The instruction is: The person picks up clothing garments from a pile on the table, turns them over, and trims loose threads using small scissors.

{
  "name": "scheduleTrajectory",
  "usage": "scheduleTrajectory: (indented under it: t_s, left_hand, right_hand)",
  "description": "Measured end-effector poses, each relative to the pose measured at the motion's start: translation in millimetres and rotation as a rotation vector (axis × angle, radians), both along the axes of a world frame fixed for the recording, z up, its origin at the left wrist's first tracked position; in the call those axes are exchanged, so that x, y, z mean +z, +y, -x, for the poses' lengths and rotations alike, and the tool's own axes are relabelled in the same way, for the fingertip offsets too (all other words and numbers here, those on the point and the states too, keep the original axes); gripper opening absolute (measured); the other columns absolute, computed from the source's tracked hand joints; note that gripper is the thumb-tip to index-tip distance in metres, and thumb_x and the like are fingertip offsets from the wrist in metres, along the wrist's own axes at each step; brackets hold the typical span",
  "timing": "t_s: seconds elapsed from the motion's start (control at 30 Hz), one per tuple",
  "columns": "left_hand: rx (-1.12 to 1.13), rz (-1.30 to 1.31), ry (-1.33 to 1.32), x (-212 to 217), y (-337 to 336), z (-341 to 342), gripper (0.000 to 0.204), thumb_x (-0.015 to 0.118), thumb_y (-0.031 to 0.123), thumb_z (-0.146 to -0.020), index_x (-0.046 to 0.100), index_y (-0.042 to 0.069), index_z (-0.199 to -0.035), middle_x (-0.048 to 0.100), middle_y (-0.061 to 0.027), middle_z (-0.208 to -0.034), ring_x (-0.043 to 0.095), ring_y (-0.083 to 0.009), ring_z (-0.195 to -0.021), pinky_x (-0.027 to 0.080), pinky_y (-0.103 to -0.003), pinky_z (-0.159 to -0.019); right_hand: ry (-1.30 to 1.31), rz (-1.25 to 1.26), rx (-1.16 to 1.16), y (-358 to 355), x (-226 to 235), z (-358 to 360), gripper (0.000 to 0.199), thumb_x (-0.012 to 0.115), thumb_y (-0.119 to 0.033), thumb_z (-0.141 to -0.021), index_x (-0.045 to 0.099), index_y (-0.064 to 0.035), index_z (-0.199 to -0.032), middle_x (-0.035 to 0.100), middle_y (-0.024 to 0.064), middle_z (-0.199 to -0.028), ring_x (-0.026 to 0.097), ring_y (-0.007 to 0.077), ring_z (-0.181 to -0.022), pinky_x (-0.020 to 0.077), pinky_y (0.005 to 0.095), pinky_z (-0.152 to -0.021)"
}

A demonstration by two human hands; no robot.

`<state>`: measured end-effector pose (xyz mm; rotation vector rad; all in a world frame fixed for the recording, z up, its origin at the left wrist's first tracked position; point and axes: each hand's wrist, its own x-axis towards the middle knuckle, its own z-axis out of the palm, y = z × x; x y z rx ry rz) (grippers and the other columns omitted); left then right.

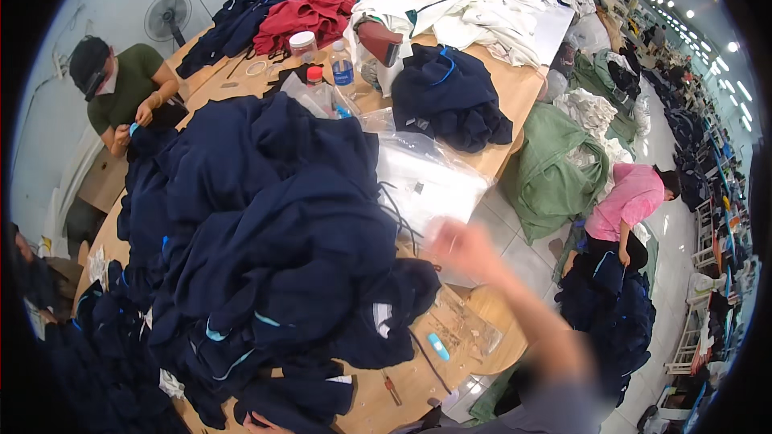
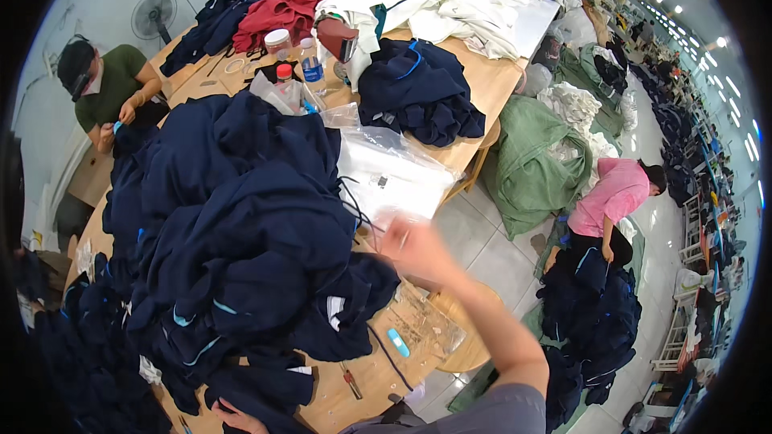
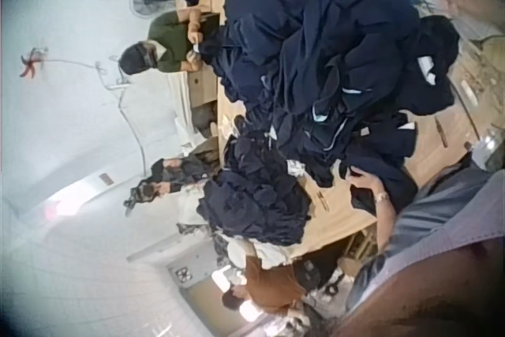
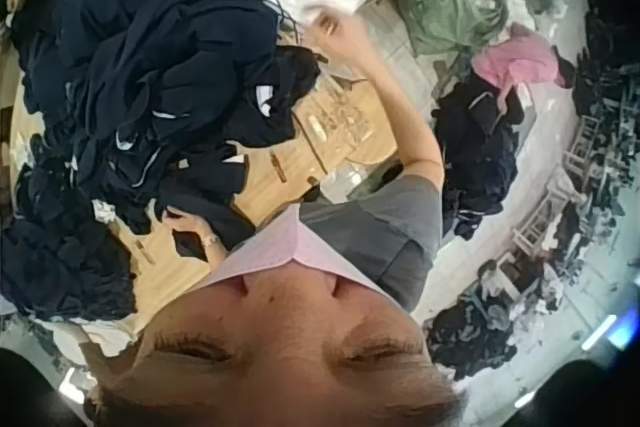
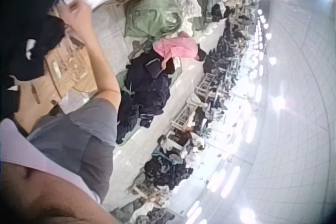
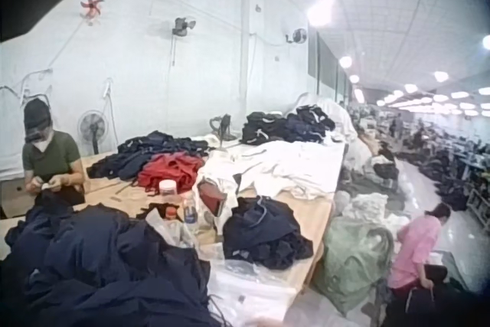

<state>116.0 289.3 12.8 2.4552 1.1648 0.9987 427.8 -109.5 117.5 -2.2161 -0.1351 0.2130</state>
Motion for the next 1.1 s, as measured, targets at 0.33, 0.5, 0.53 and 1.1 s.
scheduleTrajectory:
  t_s: [0.33,0.5,0.53,1.1]
  left_hand:
    - [-0.035,-0.075,0.19,2,4,-1,0.031,0.053,0.024,-0.092,0.053,-0.004,-0.103,0.059,-0.0238,-0.088,0.056,-0.0377,-0.078,0.046,-0.04,-0.071]
    - [0.015,-0.056,0.217,12,3,10,0.03,0.053,0.024,-0.092,0.052,-0.004,-0.103,0.059,-0.0239,-0.088,0.056,-0.0379,-0.078,0.046,-0.041,-0.072]
    - [0.043,-0.04,0.225,13,4,18,0.03,0.053,0.024,-0.092,0.052,-0.004,-0.103,0.059,-0.024,-0.088,0.056,-0.0379,-0.079,0.046,-0.041,-0.072]
    - [-0.073,0.126,0.24,26,-6,-13,0.03,0.047,0.023,-0.095,0.052,-0.006,-0.101,0.057,-0.0242,-0.092,0.054,-0.0386,-0.083,0.044,-0.04,-0.077]
  right_hand:
    - [-0.059,0.908,-0.433,-107,-64,-261,0.134,0.085,-0.051,-0.044,-0.005,-0.0396,-0.143,-0.004,0.0191,-0.15,0.025,0.0544,-0.126,0.0355,0.071,-0.085]
    - [-0.135,0.666,-0.484,-96,-98,-294,0.116,0.084,-0.032,-0.052,0.011,-0.0301,-0.142,0.016,0.0253,-0.146,0.056,0.0477,-0.101,0.0499,0.0472,-0.085]
    - [-0.166,0.562,-0.521,-83,-106,-303,0.091,0.079,-0.024,-0.059,0.031,-0.0215,-0.136,0.043,0.0254,-0.13,0.056,0.0449,-0.1,0.0492,0.0454,-0.085]
    - [-1.381,-0.142,-0.78,-178,205,-330,0.041,0.073,-0.02,-0.065,0.061,0.0007,-0.099,0.065,0.0106,-0.086,0.06,0.0188,-0.077,0.0471,0.0297,-0.075]
